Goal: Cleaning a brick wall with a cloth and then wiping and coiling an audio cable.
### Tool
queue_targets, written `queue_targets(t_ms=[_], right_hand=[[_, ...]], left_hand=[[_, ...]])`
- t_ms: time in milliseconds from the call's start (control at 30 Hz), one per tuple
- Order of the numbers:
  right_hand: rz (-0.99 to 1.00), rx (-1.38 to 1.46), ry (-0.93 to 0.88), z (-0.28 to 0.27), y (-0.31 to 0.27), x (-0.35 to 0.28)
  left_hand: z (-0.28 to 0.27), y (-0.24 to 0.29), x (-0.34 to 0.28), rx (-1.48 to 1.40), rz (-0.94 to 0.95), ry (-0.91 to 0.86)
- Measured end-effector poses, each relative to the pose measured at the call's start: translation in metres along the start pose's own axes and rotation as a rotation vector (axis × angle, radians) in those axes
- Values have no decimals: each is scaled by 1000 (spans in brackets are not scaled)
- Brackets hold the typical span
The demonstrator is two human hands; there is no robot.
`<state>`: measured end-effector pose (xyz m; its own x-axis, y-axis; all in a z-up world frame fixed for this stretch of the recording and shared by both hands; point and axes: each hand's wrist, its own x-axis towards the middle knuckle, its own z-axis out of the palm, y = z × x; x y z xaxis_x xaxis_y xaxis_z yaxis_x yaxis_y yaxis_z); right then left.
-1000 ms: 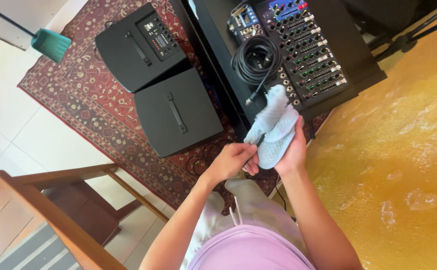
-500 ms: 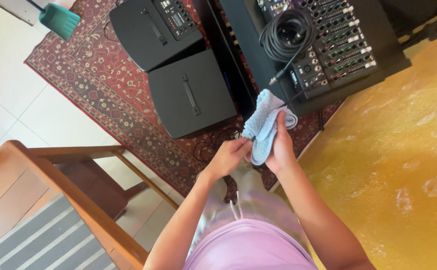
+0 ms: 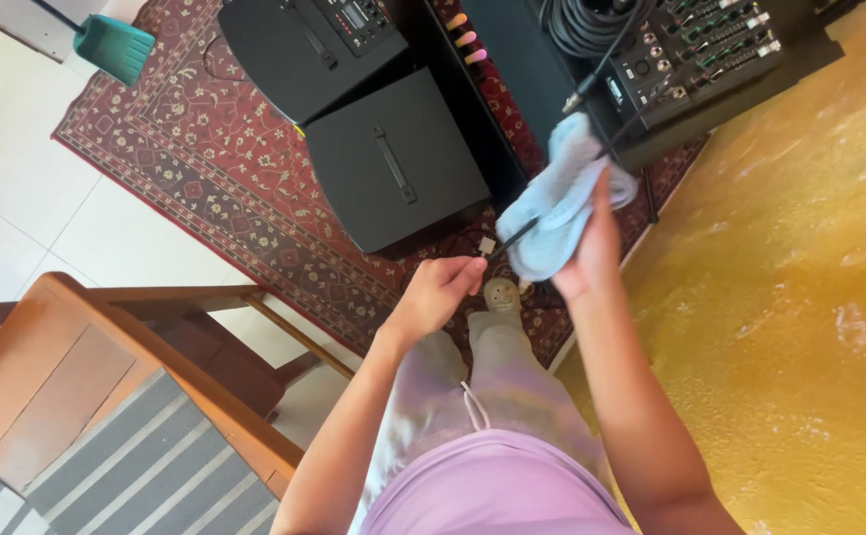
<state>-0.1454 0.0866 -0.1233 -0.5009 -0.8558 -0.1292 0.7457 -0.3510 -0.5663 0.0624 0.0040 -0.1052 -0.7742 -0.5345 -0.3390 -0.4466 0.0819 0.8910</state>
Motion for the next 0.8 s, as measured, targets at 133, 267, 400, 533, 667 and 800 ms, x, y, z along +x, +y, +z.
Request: queue_targets(t_ms=[133,267,400,533,667,800], right_hand=[[204,-56,262,24,38,-25],[240,-66,147,28,30,-17],[150,-177,109,66,-13,-10],[63,-164,-10,56,-29,-4],[105,-54,-100,40,-34,5],[204,113,-264,46,-34,10]], left_hand=[[15,-8,-3,-51,16,125],[14,-15,-10,-148,99,136],[12,-45,-14,-151,149,48],[5,-58,-24,-24,143,122],[-1,-16,-39,-8,76,322],[-4,18,-52,-110,152,445]])
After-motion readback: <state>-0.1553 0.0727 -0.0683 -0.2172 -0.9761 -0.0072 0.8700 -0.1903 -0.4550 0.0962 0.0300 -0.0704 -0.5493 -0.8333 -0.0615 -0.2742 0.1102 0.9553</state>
